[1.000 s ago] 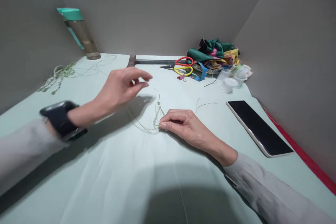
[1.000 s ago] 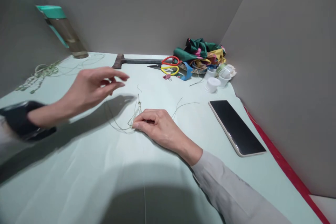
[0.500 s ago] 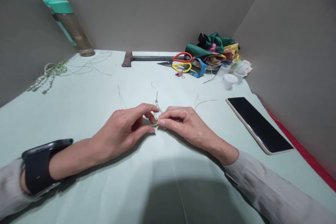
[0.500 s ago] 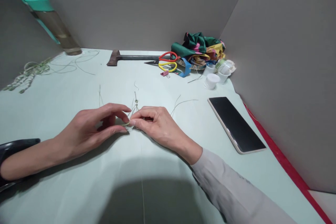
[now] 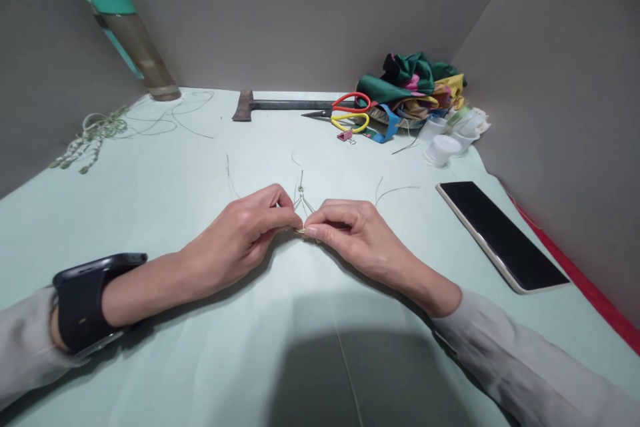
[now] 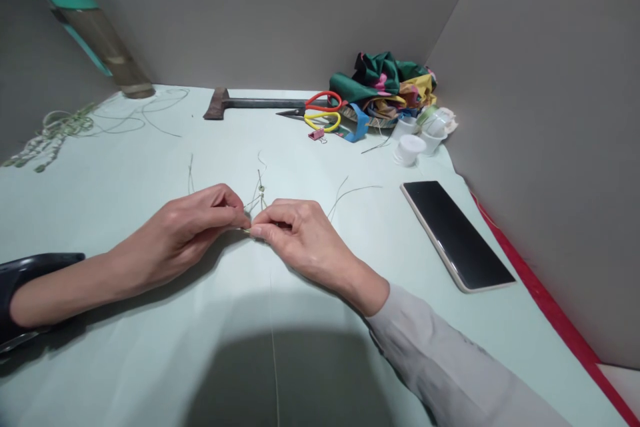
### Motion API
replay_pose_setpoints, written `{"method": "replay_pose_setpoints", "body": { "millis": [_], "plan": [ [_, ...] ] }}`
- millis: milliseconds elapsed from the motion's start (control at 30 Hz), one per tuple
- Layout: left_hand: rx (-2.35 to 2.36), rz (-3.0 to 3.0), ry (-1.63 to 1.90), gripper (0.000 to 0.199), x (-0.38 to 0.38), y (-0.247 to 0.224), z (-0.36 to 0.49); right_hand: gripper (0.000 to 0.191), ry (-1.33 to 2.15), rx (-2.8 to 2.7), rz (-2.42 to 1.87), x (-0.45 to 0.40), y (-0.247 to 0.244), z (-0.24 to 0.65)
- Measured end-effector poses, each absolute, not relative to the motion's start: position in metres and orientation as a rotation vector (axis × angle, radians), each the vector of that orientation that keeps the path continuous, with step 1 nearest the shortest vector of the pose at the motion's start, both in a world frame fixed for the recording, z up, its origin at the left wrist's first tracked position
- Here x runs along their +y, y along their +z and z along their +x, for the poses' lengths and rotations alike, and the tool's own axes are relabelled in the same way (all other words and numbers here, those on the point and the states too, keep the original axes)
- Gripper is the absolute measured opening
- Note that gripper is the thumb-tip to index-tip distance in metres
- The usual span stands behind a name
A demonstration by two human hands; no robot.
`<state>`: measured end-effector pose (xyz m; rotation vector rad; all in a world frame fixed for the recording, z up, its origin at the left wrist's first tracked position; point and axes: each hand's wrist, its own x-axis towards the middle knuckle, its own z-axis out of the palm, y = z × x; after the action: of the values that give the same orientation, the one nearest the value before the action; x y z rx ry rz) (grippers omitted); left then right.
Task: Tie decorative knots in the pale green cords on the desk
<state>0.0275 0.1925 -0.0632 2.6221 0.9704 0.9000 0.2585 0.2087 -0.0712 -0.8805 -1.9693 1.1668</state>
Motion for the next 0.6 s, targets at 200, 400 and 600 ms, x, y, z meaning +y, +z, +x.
{"method": "replay_pose_setpoints", "body": {
  "millis": [200, 400, 600],
  "plan": [
    [0.901, 2.607, 0.892, 0.035, 0.204, -0.063, 0.03, 0.02, 1.155, -1.993, -0.889, 0.21, -0.07, 0.259],
    [0.852, 2.58, 0.928, 0.031, 0.209, -0.066, 0.032, 0.019, 1.16, -2.005, -0.881, 0.21, -0.073, 0.259],
    [0.85, 2.574, 0.93, 0.026, 0.206, -0.065, 0.034, 0.019, 1.158, -2.004, -0.875, 0.211, -0.073, 0.259]
  ]
}}
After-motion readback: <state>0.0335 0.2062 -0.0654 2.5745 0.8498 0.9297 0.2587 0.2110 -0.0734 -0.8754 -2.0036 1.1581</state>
